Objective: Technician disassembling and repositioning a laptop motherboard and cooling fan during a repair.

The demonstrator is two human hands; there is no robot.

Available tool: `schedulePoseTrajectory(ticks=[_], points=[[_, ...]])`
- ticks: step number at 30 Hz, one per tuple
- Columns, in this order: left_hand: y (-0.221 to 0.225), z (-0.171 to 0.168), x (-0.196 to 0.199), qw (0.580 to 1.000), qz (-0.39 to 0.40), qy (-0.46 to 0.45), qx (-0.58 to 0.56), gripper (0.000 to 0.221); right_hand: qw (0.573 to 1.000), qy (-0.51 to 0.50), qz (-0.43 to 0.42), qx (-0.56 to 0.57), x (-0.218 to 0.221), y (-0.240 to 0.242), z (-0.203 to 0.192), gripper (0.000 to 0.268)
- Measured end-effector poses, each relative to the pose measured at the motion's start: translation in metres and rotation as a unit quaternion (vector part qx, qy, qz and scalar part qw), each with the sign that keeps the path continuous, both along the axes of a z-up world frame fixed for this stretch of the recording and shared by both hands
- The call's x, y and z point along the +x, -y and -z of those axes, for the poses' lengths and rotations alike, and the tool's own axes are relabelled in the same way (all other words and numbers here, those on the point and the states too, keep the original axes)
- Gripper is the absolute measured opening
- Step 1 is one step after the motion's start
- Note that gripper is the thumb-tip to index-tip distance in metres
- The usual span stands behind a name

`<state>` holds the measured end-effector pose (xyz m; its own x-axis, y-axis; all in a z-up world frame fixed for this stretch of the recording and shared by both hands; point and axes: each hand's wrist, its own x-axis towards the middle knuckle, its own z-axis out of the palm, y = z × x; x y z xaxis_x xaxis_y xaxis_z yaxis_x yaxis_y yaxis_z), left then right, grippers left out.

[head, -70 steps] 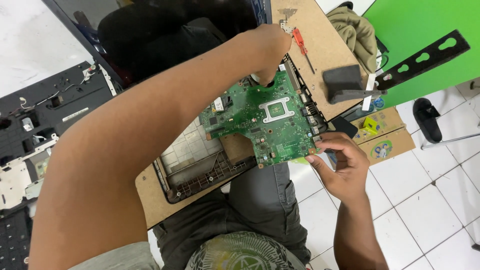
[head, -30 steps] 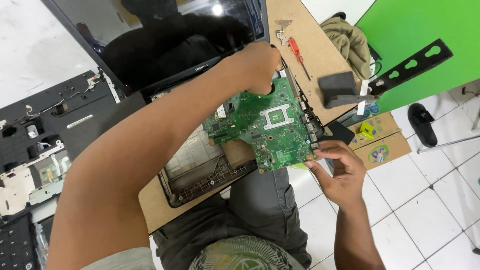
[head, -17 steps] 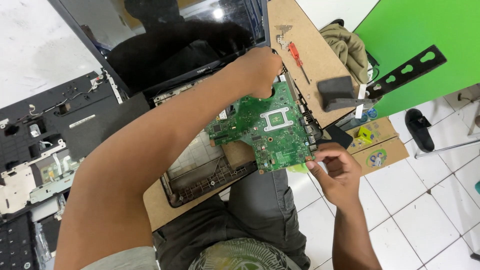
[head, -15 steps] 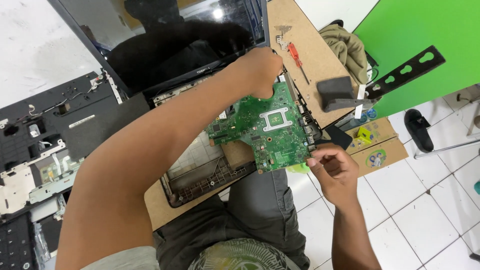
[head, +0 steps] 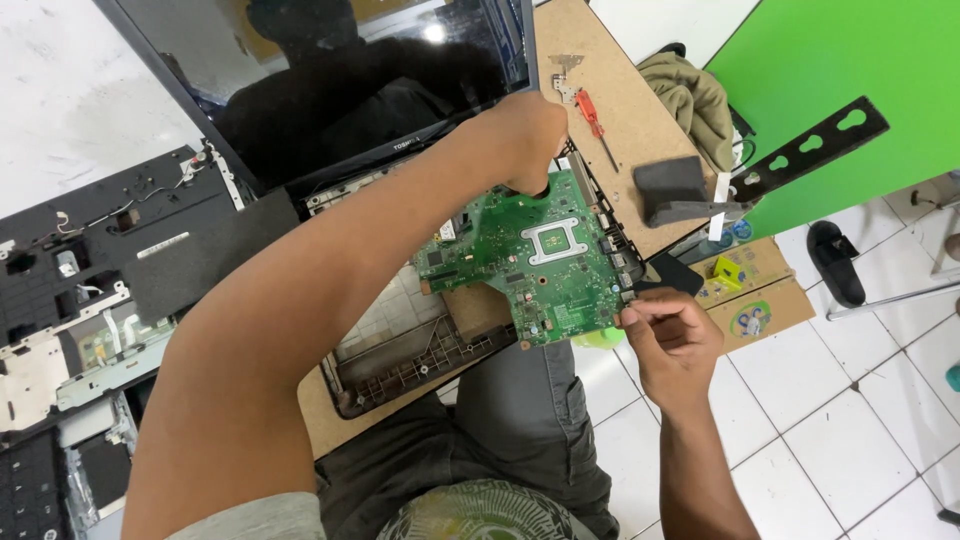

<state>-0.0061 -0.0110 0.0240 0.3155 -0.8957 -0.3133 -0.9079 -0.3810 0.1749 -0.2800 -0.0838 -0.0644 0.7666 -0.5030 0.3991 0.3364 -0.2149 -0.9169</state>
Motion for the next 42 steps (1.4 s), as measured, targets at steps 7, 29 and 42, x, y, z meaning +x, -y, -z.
schedulePoseTrajectory(ticks=[7,29,42], points=[[-0.002,-0.003,0.001,0.997,-0.055,-0.057,0.009,0.052,1.0,0.002,0.006,0.003,0.001,0.0,0.001,0.01],[-0.005,0.043,0.019,0.978,0.042,-0.056,-0.196,0.038,0.995,0.041,0.076,-0.055,0.007,-0.003,0.007,0.007],[-0.01,0.026,0.013,0.982,0.008,-0.058,-0.178,0.038,0.991,0.044,0.097,-0.084,0.012,0.0,0.008,0.007]])
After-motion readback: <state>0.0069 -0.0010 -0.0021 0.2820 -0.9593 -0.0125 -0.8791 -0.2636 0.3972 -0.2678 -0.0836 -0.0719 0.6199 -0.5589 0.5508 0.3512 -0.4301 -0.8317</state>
